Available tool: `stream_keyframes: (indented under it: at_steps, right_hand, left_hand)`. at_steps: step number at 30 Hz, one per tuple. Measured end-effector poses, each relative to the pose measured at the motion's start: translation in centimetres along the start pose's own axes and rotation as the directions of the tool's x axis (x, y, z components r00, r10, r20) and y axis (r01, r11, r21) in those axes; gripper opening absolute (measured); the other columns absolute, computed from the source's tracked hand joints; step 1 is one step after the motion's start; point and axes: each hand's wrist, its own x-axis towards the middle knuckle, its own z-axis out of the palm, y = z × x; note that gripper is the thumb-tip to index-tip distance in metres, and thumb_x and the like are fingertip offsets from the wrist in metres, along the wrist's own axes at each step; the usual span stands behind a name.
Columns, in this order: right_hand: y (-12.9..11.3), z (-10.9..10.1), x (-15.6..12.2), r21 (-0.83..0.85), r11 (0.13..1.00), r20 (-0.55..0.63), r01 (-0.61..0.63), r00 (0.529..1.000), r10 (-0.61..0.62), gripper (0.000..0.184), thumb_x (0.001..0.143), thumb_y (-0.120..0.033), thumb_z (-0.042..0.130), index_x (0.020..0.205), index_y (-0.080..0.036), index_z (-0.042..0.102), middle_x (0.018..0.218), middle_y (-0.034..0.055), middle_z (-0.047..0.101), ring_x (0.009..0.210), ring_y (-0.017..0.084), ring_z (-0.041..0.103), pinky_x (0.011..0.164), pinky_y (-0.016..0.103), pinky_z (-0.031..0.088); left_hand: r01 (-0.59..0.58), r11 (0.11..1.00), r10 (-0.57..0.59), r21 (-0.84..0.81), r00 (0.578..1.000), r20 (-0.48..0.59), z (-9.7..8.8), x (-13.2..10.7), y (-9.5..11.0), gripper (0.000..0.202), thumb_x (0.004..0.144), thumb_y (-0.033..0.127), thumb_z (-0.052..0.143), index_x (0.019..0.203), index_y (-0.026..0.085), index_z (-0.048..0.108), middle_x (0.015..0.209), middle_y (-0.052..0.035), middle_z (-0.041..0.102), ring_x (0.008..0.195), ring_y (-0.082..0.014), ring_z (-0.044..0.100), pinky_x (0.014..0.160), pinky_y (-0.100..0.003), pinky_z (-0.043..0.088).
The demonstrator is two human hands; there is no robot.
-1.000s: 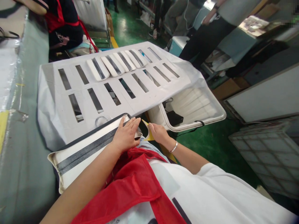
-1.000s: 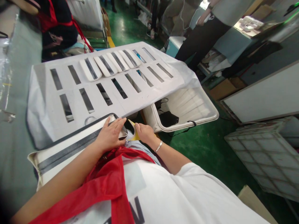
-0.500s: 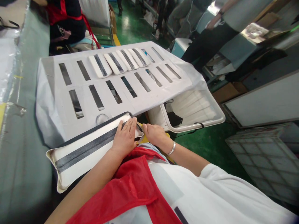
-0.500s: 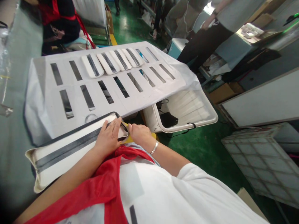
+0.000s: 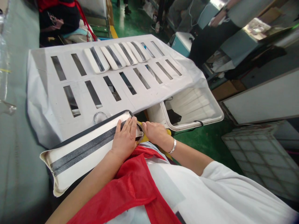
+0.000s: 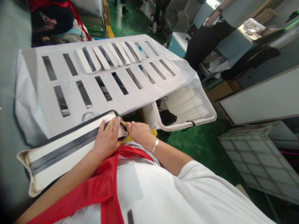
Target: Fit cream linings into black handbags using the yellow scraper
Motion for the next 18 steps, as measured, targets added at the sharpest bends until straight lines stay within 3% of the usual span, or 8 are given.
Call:
stream_keyframes:
  at_steps: [9, 18]
  right_hand:
    - [0.2, -0.4, 0.7, -0.002, 0.999, 0.09, 0.044, 0.995, -0.044, 0.056, 0.099, -0.04, 0.011, 0.101, -0.017, 0.062, 0.092, 0.013, 0.07, 0.09, 0.026, 0.067, 0.075, 0.037, 0.05]
    - [-0.8, -0.3, 2.5, 0.002, 0.997, 0.028, 0.081, 0.996, -0.081, 0.055, 0.099, -0.041, 0.012, 0.098, -0.016, 0.061, 0.09, 0.0136, 0.07, 0.087, 0.026, 0.068, 0.072, 0.036, 0.051]
  left_hand:
    - [0.026, 1.0, -0.026, -0.013, 0.999, -0.018, -0.1, -0.1, 0.1, 0.077, 0.078, 0.026, 0.055, 0.144, -0.003, 0.026, 0.148, -0.0205, 0.036, 0.139, -0.0299, 0.031, 0.116, -0.051, 0.012]
    - [0.066, 0.998, -0.067, -0.019, 0.994, -0.082, 0.0, -0.3, 0.3, 0.075, 0.082, 0.033, 0.054, 0.144, 0.0, 0.028, 0.145, -0.0223, 0.039, 0.138, -0.0312, 0.031, 0.115, -0.052, 0.012]
